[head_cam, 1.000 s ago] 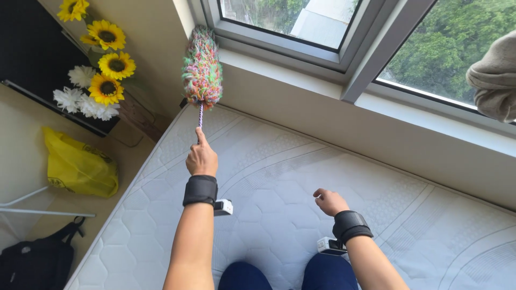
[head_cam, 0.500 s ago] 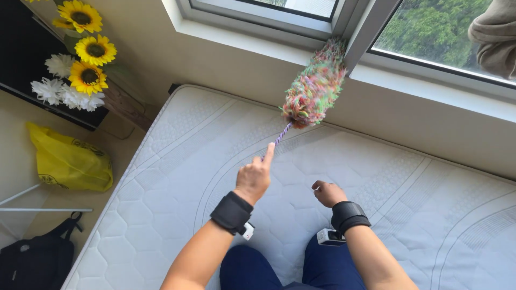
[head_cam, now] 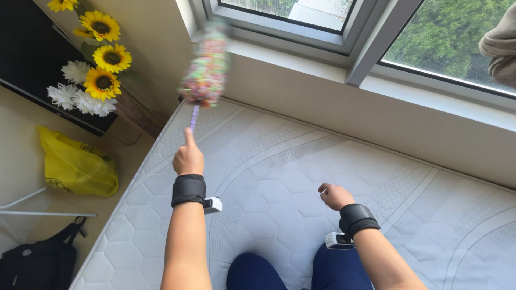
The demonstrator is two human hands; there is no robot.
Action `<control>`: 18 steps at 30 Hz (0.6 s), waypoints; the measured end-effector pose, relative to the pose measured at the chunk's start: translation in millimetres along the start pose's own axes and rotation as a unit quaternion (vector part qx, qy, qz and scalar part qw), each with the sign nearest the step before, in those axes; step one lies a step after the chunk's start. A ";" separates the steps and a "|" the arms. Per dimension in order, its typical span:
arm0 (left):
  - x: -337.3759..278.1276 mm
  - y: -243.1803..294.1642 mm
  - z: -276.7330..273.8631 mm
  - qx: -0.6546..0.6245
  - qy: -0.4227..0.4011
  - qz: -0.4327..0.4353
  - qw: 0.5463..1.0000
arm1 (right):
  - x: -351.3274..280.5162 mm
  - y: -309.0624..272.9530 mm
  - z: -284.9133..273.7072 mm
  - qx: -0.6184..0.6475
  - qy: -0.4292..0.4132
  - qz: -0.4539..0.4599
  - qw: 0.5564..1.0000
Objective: The person uses a colorful duster to clean the surface of a white mattress, moving systematically across the top and along the edges. The person kneels on the mattress while dusting and later stands to clean the sides and the floor area around the bed.
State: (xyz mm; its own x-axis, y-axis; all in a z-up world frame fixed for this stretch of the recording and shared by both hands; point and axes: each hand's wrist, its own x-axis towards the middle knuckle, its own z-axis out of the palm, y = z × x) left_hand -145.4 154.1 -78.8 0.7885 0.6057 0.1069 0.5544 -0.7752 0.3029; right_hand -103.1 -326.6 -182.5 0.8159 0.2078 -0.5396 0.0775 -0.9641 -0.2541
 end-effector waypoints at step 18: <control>-108.6 -116.7 69.7 0.076 -0.052 0.055 0.994 | 8.9 3.7 11.7 0.009 0.020 0.000 1.000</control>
State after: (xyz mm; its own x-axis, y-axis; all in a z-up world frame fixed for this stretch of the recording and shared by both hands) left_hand -277.2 166.3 -191.8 0.8651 0.5006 0.0305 0.4915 -0.8584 0.1469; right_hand -102.2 -326.4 -197.6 0.8386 0.2008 -0.5064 0.0682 -0.9610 -0.2681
